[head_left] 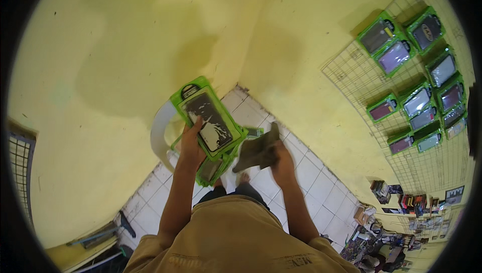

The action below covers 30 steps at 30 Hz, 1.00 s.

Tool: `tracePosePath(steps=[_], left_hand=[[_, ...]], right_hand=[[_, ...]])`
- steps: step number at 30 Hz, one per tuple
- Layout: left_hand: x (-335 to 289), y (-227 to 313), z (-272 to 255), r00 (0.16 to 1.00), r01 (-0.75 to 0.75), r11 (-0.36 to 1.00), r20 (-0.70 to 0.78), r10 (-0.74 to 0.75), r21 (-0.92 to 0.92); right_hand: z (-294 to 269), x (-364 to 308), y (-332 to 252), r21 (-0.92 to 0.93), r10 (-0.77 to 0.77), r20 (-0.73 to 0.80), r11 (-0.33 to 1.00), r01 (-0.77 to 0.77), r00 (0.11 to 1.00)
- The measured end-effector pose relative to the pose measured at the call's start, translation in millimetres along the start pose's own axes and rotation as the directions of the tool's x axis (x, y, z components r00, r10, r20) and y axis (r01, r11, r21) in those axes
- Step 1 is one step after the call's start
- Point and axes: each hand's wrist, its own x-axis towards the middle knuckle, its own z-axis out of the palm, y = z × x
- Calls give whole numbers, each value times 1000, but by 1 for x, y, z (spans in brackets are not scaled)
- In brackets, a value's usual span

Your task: The person picks up packaged phone cases from a white plastic chair, wipes each package with a dark cloth, and hangs them on a wall-mounted wire grid display. The person handles multiple cases one at a time, repeating the wipe-and-hang sequence.

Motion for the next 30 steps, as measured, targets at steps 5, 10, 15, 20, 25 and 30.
tracePosePath(steps=[5,10,15,20,25,30], left_hand=[[-25,-23,-8,967,252,967,12,-253,41],[-64,-71,-3,996,85,996,6,-85,-8],[-91,-57,-16,944,191,932,319,-89,-306],[-126,-66,0,993,-94,994,-61,97,48],[-181,-95,27,992,70,970,-119,-43,235],[-219,-133,52,984,171,945,-101,-148,279]], right_hand=[[15,-29,-37,-199,-318,-31,931,306,948],[81,-29,2,-716,-479,566,118,688,671],[29,-88,30,-623,-247,732,134,770,635],[-53,-98,26,-621,50,309,767,161,950],[-84,-96,-16,-426,-203,57,881,208,978],[-44,-103,-10,-596,-542,638,101,796,547]])
